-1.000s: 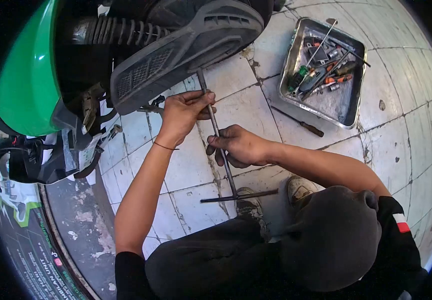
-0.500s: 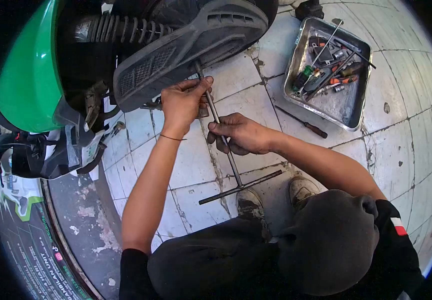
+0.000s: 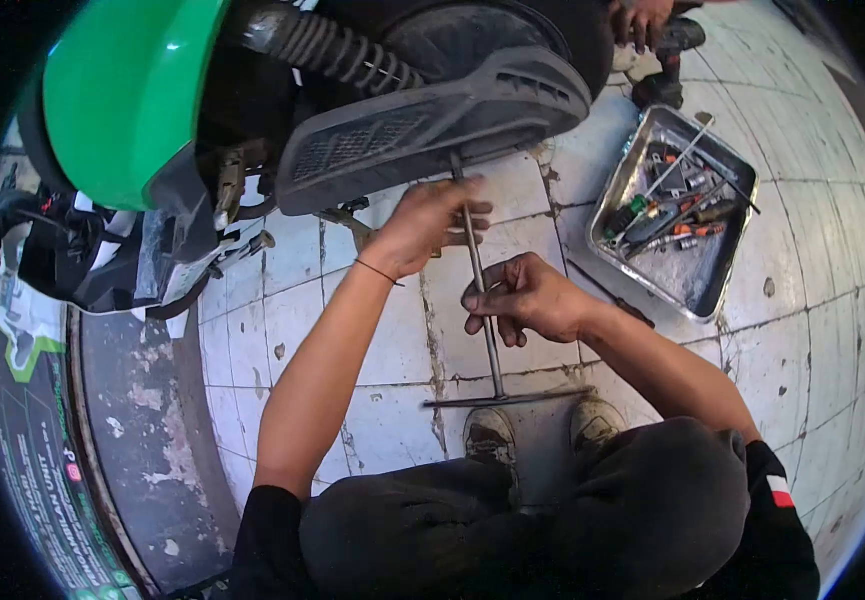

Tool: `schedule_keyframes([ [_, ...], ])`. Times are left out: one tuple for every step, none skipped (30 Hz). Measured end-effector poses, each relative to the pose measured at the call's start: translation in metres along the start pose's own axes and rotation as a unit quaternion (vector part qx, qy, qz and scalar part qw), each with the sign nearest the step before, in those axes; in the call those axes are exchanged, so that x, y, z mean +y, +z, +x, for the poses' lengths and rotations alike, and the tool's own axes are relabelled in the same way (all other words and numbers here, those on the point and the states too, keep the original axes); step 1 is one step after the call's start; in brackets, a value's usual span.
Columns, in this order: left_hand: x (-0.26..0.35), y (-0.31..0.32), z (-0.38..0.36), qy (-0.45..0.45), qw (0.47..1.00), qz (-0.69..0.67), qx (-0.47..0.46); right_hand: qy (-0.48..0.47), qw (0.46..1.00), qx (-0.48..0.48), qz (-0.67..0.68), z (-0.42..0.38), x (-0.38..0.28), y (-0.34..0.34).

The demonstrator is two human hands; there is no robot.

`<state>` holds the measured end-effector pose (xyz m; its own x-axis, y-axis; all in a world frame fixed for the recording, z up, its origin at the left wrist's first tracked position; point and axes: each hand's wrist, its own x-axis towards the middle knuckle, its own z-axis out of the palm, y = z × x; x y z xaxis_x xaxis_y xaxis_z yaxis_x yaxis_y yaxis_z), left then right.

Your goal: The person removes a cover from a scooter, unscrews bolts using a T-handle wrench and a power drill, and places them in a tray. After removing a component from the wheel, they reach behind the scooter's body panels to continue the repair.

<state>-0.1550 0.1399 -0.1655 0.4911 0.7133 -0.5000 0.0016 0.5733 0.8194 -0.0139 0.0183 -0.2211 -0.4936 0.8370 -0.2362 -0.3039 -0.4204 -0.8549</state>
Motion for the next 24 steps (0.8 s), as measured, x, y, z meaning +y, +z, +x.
schedule_keyframes([
  [-0.002,-0.001,0.000,0.022,0.992,0.119,0.044,-0.011,0.999,0.025,-0.023,0.002,-0.005,0.006],
  [-0.002,-0.002,-0.001,0.042,0.966,0.238,0.088,-0.017,0.999,0.019,-0.030,0.003,-0.009,0.008],
  [-0.001,-0.003,-0.004,0.065,0.970,0.215,0.095,0.005,0.997,0.042,-0.059,0.005,-0.012,0.009],
  [0.001,-0.003,-0.006,0.065,0.976,0.189,0.081,0.027,0.994,0.067,-0.086,0.006,-0.014,0.011],
  [0.001,-0.003,-0.007,0.064,0.982,0.162,0.072,0.024,0.994,0.050,-0.091,0.009,-0.011,0.012],
  [0.000,-0.004,-0.005,0.062,0.987,0.134,0.062,0.022,0.994,0.050,-0.095,0.011,-0.007,0.010],
  [-0.002,-0.010,-0.001,0.066,0.987,0.132,0.062,0.036,0.999,-0.014,0.037,0.013,-0.003,0.007],
  [-0.006,-0.019,0.004,0.052,0.994,0.098,0.019,0.051,0.981,-0.078,0.168,0.012,-0.001,0.004],
  [-0.006,-0.022,0.004,0.039,0.997,0.064,-0.024,0.063,0.966,-0.129,0.215,0.006,-0.003,0.001],
  [-0.007,-0.023,0.004,0.042,0.997,0.061,-0.023,0.065,0.967,-0.131,0.211,0.002,-0.003,-0.001],
  [-0.010,-0.024,0.004,0.047,0.997,0.040,-0.041,0.040,0.973,-0.122,0.193,-0.002,-0.003,-0.002],
  [-0.012,-0.024,0.003,0.052,0.997,0.019,-0.058,0.015,0.978,-0.115,0.174,-0.005,-0.002,-0.004],
  [-0.011,-0.024,0.004,0.049,0.994,0.007,-0.093,0.013,0.980,-0.104,0.168,-0.004,0.003,-0.007],
  [-0.010,-0.024,0.004,0.054,0.995,0.007,-0.089,0.013,0.980,-0.109,0.164,-0.005,0.003,-0.007],
  [-0.007,-0.020,0.002,0.021,0.996,0.007,-0.087,0.015,0.990,-0.079,0.112,-0.005,0.003,-0.006],
  [-0.005,-0.016,0.000,-0.014,0.996,0.007,-0.085,0.016,0.997,-0.048,0.061,-0.004,0.003,-0.005],
  [-0.006,-0.010,-0.004,-0.005,0.996,0.086,-0.030,0.013,0.999,-0.016,0.043,-0.001,0.004,-0.004],
  [-0.006,-0.009,-0.006,-0.001,0.996,0.087,-0.027,0.011,0.999,-0.019,0.041,0.000,0.001,-0.001],
  [-0.004,-0.008,-0.007,0.012,0.981,0.193,0.008,0.020,1.000,0.013,-0.005,0.000,-0.003,0.002],
  [-0.002,-0.008,-0.008,0.024,0.953,0.298,0.042,0.029,0.997,0.048,-0.050,0.001,-0.006,0.004],
  [-0.005,-0.011,-0.010,0.056,0.976,0.206,0.032,0.032,0.994,0.069,-0.083,0.003,-0.004,0.007],
  [-0.005,-0.013,-0.009,0.058,0.976,0.209,0.032,0.028,0.994,0.069,-0.083,0.006,-0.004,0.010],
  [-0.007,-0.016,-0.008,0.055,0.984,0.168,0.010,0.063,0.996,0.059,0.000,0.009,-0.005,0.014],
  [-0.008,-0.018,-0.007,0.051,0.991,0.125,-0.011,0.099,0.991,0.047,0.083,0.010,-0.005,0.016],
])
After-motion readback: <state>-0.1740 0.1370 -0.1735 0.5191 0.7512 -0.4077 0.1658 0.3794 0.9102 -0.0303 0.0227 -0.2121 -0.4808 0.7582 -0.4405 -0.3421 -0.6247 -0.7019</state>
